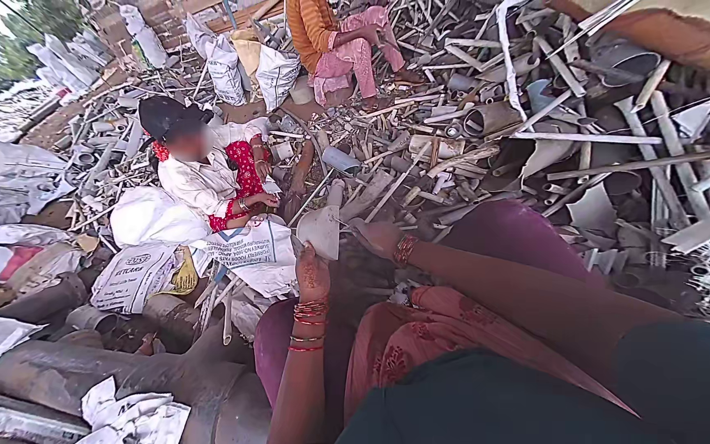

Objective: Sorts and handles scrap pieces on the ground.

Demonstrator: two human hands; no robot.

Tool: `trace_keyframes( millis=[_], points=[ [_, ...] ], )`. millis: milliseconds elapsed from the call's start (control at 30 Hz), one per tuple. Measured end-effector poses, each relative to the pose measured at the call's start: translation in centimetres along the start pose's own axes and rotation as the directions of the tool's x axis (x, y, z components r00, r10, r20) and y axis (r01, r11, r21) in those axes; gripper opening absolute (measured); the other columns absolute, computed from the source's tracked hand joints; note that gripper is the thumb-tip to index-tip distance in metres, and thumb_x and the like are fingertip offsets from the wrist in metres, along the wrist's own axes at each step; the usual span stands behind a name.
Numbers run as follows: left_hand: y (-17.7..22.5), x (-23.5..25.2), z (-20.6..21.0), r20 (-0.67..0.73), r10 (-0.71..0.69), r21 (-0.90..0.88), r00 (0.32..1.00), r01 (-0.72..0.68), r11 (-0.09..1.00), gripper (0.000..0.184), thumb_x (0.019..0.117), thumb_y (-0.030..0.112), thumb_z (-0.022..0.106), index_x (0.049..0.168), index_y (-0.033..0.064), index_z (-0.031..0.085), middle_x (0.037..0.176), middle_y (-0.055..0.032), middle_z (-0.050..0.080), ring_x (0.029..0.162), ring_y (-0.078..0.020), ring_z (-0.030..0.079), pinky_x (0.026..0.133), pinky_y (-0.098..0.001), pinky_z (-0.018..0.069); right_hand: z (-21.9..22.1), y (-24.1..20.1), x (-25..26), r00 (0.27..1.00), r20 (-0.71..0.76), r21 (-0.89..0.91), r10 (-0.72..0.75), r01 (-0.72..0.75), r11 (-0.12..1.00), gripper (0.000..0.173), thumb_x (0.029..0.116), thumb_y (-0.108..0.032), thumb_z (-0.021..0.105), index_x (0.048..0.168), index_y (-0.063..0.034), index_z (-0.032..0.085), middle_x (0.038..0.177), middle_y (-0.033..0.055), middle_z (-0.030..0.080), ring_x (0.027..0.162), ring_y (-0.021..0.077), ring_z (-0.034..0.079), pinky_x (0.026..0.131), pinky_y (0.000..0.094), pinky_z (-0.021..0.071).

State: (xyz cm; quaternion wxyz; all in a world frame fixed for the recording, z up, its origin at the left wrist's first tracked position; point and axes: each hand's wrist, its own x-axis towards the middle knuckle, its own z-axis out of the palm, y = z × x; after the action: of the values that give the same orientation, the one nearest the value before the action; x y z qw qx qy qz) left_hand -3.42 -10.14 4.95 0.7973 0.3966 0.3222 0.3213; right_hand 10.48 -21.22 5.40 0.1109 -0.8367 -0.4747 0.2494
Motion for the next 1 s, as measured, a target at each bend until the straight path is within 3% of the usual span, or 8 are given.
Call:
trace_keyframes(
  millis=[233, 400, 533, 633, 700, 800, 900, 1000],
  points=[
    [-0.1, 0.1, 0.1, -0.002, -0.017, -0.027, 1.000, 0.017, 0.999, 0.037, 0.1133, 0.016, 0.022, 0.142, -0.0033, 0.034, 0.115, -0.0125, 0.057, 0.098, -0.0131, 0.064, 0.087, -0.0286, 0.0546, -0.1, 0.0, 0.4, 0.999, 0.038, 0.023, -0.010, 0.009, 1.000, 0.045, 0.1137, -0.027, 0.032, 0.149, -0.0002, 0.042, 0.123, 0.0321, 0.064, 0.117, 0.0499, 0.063, 0.098, 0.0629, 0.0470],
    [0.1, 0.2, 0.2, -0.029, -0.016, -0.026, 0.999, 0.015, 1.000, 0.036, 0.1135, 0.018, 0.023, 0.140, -0.0030, 0.036, 0.115, -0.0117, 0.058, 0.097, -0.0124, 0.064, 0.086, -0.0282, 0.0547, 0.1, -0.2, 0.1, 0.994, 0.053, -0.007, -0.091, 0.092, 0.996, 0.047, 0.1140, -0.030, 0.030, 0.147, 0.0006, 0.045, 0.120, 0.0322, 0.065, 0.115, 0.0499, 0.064, 0.096, 0.0633, 0.0477],
    [0.0, 0.4, -0.3, -0.015, 0.011, -0.030, 1.000, -0.012, 0.999, 0.035, 0.1133, 0.018, 0.023, 0.139, -0.0015, 0.038, 0.112, -0.0104, 0.059, 0.096, -0.0119, 0.065, 0.085, -0.0284, 0.0560, -0.8, 0.4, 0.8, 0.993, -0.008, 0.078, 0.118, -0.117, 0.990, 0.046, 0.1142, -0.029, 0.030, 0.147, 0.0004, 0.044, 0.124, 0.0299, 0.064, 0.119, 0.0463, 0.063, 0.099, 0.0598, 0.0480],
    [0.2, 0.5, -0.3, 0.006, 0.026, -0.004, 1.000, -0.026, 1.000, 0.036, 0.1133, 0.018, 0.023, 0.140, -0.0019, 0.037, 0.111, -0.0101, 0.061, 0.095, -0.0119, 0.066, 0.085, -0.0290, 0.0571, -1.8, 0.5, 0.3, 0.980, -0.097, 0.196, 0.173, -0.152, 0.969, 0.050, 0.1133, -0.036, 0.034, 0.147, -0.0010, 0.046, 0.121, 0.0272, 0.066, 0.118, 0.0428, 0.065, 0.100, 0.0572, 0.0486],
    [0.3, 0.4, -0.2, -0.001, 0.019, 0.015, 1.000, -0.019, 1.000, 0.035, 0.1133, 0.018, 0.023, 0.139, -0.0022, 0.038, 0.111, -0.0100, 0.061, 0.095, -0.0119, 0.066, 0.085, -0.0284, 0.0567, -2.4, 0.7, -0.1, 0.979, -0.141, 0.303, 0.145, -0.097, 0.948, 0.054, 0.1121, -0.042, 0.038, 0.146, -0.0009, 0.048, 0.117, 0.0276, 0.067, 0.115, 0.0427, 0.065, 0.100, 0.0578, 0.0479],
    [0.3, 0.3, -0.2, 0.004, -0.002, 0.015, 1.000, 0.002, 1.000, 0.039, 0.1135, 0.019, 0.022, 0.142, -0.0020, 0.037, 0.119, -0.0127, 0.059, 0.102, -0.0138, 0.064, 0.088, -0.0300, 0.0555, -2.6, 2.0, 0.1, 0.962, -0.269, 0.351, 0.034, 0.065, 0.934, 0.048, 0.1130, -0.033, 0.040, 0.139, 0.0038, 0.056, 0.112, 0.0280, 0.069, 0.107, 0.0423, 0.067, 0.098, 0.0567, 0.0489],
    [0.3, 0.3, 0.0, -0.013, -0.029, 0.017, 0.999, 0.029, 0.999, 0.038, 0.1135, 0.021, 0.023, 0.139, -0.0014, 0.040, 0.118, -0.0131, 0.060, 0.101, -0.0148, 0.065, 0.087, -0.0314, 0.0563, -2.3, 3.4, 0.9, 0.887, -0.453, 0.355, -0.086, 0.268, 0.895, 0.031, 0.1067, -0.015, 0.054, 0.120, 0.0077, 0.070, 0.127, 0.0258, 0.064, 0.120, 0.0395, 0.061, 0.107, 0.0525, 0.0451],
    [0.2, 0.3, 0.2, -0.066, -0.065, 0.067, 0.996, 0.069, 0.995, 0.039, 0.1138, 0.023, 0.024, 0.140, -0.0011, 0.041, 0.121, -0.0144, 0.059, 0.104, -0.0163, 0.064, 0.088, -0.0326, 0.0550, -2.8, 3.7, 0.9, 0.890, -0.447, 0.346, -0.083, 0.258, 0.902, 0.030, 0.1059, -0.008, 0.053, 0.129, 0.0031, 0.068, 0.123, 0.0266, 0.069, 0.115, 0.0414, 0.066, 0.105, 0.0533, 0.0470]
  ],
)
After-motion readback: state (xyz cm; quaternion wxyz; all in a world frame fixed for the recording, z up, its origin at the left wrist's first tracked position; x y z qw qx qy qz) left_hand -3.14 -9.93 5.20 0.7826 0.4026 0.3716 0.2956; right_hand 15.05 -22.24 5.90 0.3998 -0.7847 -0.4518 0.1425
